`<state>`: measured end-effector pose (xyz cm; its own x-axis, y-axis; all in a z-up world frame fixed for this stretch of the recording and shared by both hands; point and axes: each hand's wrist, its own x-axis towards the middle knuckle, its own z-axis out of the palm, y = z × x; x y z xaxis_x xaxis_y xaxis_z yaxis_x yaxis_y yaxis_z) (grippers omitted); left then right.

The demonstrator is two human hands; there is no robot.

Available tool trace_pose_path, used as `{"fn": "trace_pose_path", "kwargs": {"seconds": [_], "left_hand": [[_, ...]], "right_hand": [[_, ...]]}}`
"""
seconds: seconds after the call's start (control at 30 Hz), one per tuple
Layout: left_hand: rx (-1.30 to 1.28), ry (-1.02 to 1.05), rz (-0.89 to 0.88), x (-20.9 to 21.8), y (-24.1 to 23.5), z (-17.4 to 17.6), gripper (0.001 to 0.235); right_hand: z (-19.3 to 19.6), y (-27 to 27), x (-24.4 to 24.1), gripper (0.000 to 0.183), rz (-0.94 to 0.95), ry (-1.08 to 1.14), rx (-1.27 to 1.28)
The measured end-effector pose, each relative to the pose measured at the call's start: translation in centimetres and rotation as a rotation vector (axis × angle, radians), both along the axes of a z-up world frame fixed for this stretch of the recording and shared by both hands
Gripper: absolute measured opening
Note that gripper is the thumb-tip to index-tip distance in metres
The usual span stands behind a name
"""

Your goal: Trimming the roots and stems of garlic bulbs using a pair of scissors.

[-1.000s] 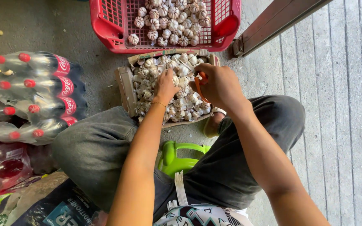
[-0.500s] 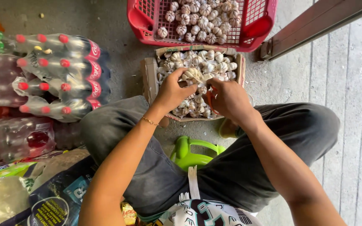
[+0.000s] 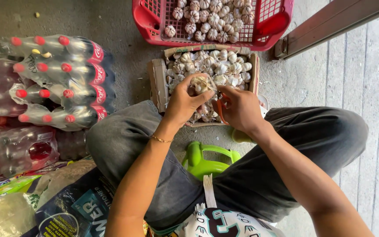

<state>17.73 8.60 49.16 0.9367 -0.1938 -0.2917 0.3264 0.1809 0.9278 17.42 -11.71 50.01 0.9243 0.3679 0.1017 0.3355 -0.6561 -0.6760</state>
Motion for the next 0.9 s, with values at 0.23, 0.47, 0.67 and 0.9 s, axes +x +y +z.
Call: {"fn": "trace_pose_path", "kwargs": {"seconds": [0.23,0.47,0.67,0.9], "left_hand": [[0.41,-0.304,0.047,0.1,0.5,1.1,0.049],[0.763,-0.287,0.118,0.5,-0.1,0.7,0.049],[0.745,-0.408,0.152,0.1,-1.1,-1.2,0.046],[0.702,-0.403,0.205,0.3,-1.1,-1.4,0.036]], "right_hand": [[0.4,0.0,0.2,0.041,-0.021,0.191,0.129],[0.5,1.0,-0.5,0.042,-0.056,0.215,0.093],[-1.1,1.6,-1.2,0.041,-0.036,0.166,0.04],[-1.1,1.4,-0.6,0.036,-0.101,0.2,0.073]]}}
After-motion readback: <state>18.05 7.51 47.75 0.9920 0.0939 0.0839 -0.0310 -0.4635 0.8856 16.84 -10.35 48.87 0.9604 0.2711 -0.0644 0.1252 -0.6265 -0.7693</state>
